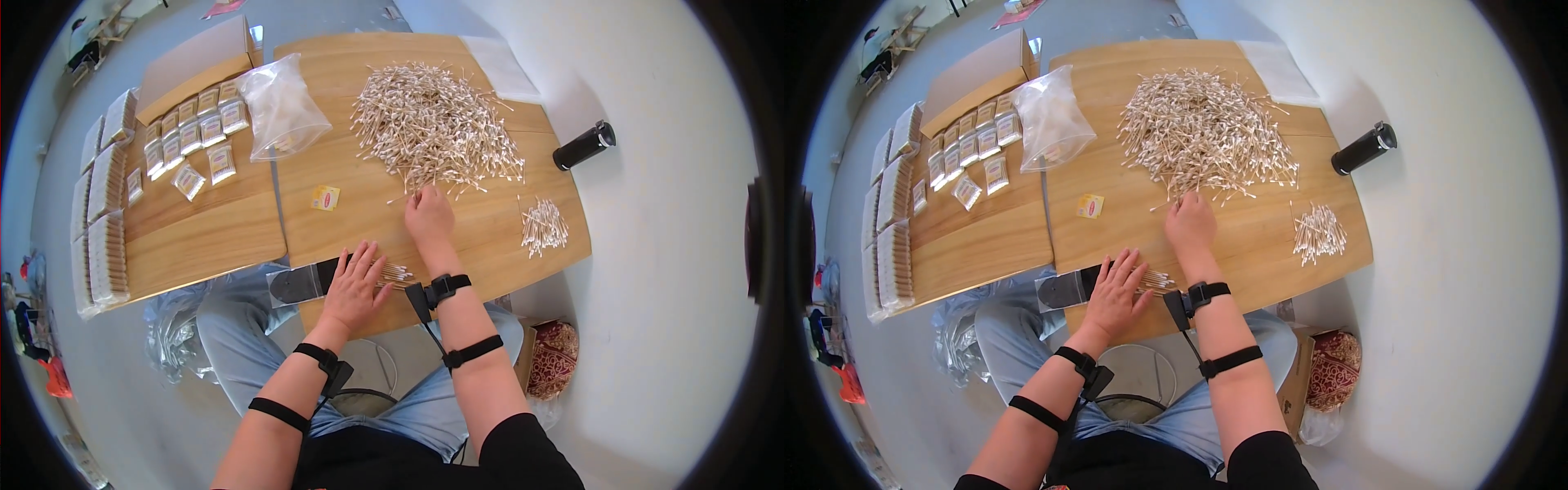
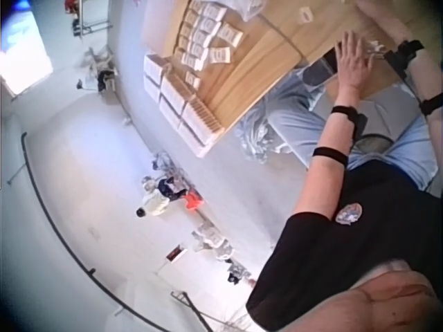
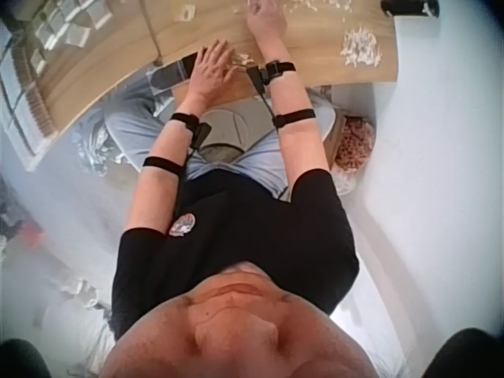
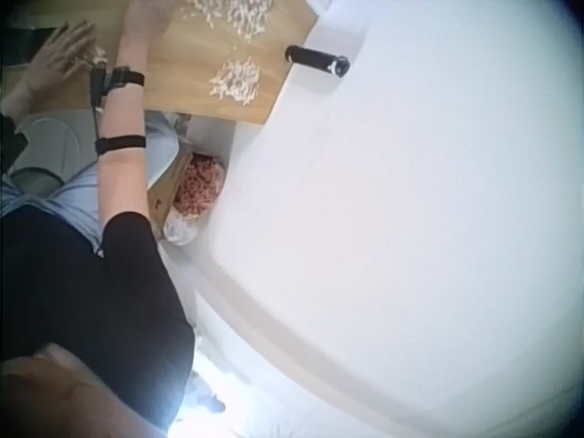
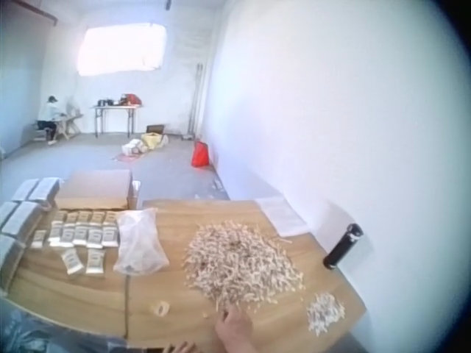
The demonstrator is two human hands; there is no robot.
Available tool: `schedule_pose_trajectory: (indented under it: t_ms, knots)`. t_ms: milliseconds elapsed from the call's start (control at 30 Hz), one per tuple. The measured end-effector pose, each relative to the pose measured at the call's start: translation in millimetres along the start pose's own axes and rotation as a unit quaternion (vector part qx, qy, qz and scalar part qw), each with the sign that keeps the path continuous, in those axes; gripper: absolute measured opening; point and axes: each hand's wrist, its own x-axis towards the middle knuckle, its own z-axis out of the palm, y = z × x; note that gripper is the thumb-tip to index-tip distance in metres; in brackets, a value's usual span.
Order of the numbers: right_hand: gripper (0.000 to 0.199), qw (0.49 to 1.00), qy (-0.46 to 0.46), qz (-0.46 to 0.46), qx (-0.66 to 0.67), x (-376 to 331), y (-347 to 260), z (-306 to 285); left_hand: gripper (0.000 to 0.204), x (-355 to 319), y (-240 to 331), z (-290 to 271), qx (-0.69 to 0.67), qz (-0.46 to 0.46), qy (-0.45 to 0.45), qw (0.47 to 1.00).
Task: Sort and arrange a large quantity of cotton swabs on a wooden table into neat rows.
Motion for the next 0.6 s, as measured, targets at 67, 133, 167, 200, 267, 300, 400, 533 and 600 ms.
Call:
schedule_pose_trajectory:
  t_ms: [67, 133, 167, 200, 267, 300, 400, 533, 600]
  knots:
    - [0.016, 0.999, 0.008, 0.024, 0.021, -9.1, 6.1, -2.5, 0.049, -1.5, 1.1, -0.5, -0.006, 0.007, 0.012, 1.000]
    - [0.014, 0.999, 0.001, 0.015, 0.042, -15.8, 15.6, -6.8, 0.047, -1.2, 1.9, -3.5, -0.017, 0.002, 0.015, 1.000]
    - [0.013, 0.998, -0.004, 0.006, 0.064, -20.0, 20.5, -9.0, 0.046, -0.7, 2.0, -4.9, -0.027, -0.001, 0.017, 0.999]
    - [0.013, 0.998, -0.005, 0.007, 0.061, -25.8, 24.9, -11.2, 0.046, -0.6, 1.3, -5.0, -0.030, -0.001, 0.016, 0.999]
    - [0.011, 0.990, 0.000, -0.006, 0.143, -38.7, 29.8, -18.7, 0.044, -1.9, -0.7, -5.0, -0.038, 0.004, 0.029, 0.999]
    - [0.011, 0.990, -0.001, -0.006, 0.139, -44.3, 31.8, -22.7, 0.044, -2.5, -1.1, -5.2, -0.042, 0.003, 0.030, 0.999]
    - [0.010, 0.980, 0.002, -0.006, 0.201, -62.0, 44.4, -31.5, 0.044, 0.9, 1.6, -4.5, -0.041, 0.011, 0.026, 0.999]
    - [0.011, 0.979, -0.051, -0.029, 0.194, -89.2, 33.0, -40.8, 0.051, -2.4, -2.5, -1.0, -0.059, -0.002, 0.047, 0.997]
    - [0.013, 0.978, -0.067, -0.063, 0.186, -92.5, 21.2, -44.4, 0.054, -2.0, -1.8, -1.9, -0.063, -0.004, 0.056, 0.996]
